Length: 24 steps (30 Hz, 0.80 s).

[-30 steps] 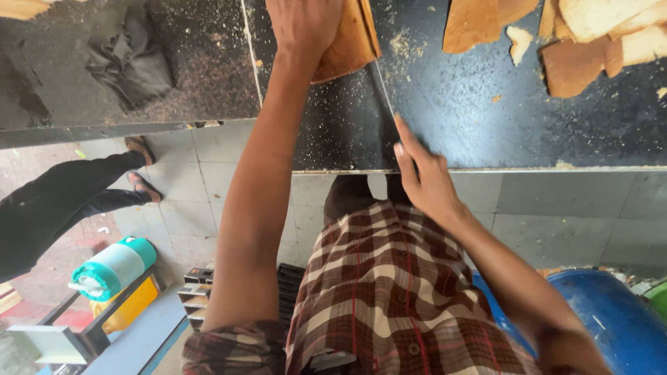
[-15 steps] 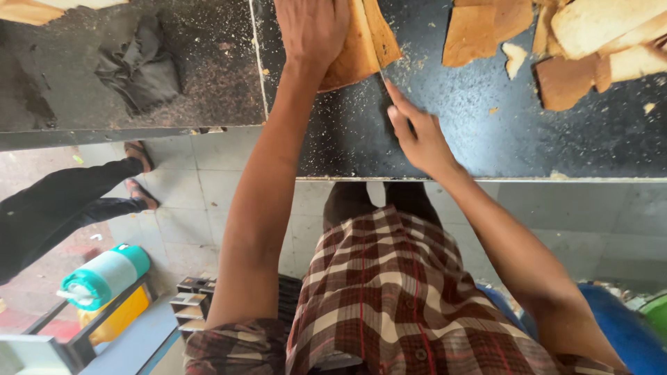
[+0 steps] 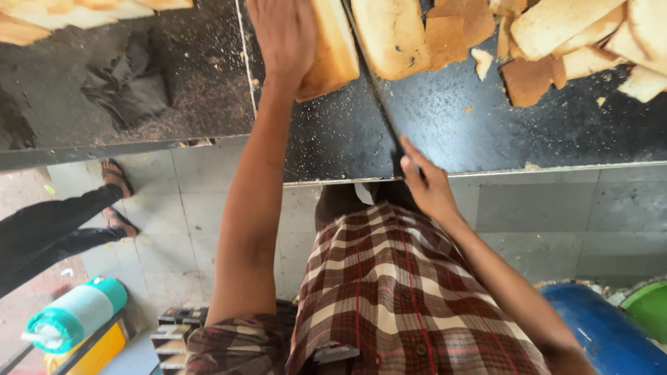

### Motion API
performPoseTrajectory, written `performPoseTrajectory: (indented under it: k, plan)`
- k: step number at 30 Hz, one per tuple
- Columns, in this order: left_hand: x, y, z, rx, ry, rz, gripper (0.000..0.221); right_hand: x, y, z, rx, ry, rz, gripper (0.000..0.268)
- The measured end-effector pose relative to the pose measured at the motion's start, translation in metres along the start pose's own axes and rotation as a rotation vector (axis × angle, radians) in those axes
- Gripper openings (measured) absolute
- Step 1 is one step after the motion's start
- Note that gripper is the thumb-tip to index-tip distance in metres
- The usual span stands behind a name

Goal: The person trims the crusts from loaves of bread using a long knife on a black countertop, stacking the trimmed bread and the crusts separately.

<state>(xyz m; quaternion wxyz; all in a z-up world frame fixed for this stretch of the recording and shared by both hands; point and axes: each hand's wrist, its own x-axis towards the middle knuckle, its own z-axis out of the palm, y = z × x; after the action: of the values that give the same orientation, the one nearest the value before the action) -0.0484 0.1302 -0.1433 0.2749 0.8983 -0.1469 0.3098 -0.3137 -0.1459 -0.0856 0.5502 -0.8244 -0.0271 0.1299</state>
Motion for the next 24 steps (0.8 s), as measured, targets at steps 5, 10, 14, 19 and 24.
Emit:
performPoseTrajectory:
  k: [5, 10, 14, 19, 24]
  plan:
    - [-0.031, -0.002, -0.039, -0.478, 0.135, -0.398, 0.054, 0.036, -0.038, -0.021, 0.271, 0.175, 0.242, 0.049]
    - [-0.084, 0.022, -0.091, -0.464, 0.127, -0.549, 0.062, 0.032, -0.048, -0.025, 0.276, 0.219, 0.24, 0.051]
    - [-0.07, 0.037, -0.14, 0.105, -0.196, -0.12, 0.063, 0.024, -0.017, -0.022, 0.116, 0.212, 0.141, 0.049]
    - [-0.01, 0.068, -0.111, -0.306, -0.438, 0.176, 0.042, 0.069, -0.013, -0.047, -0.109, 0.315, 0.014, 0.046]
    - [0.065, 0.135, -0.025, -0.068, -0.814, 0.045, 0.053, 0.077, -0.084, -0.065, 0.215, 0.412, 0.182, 0.049]
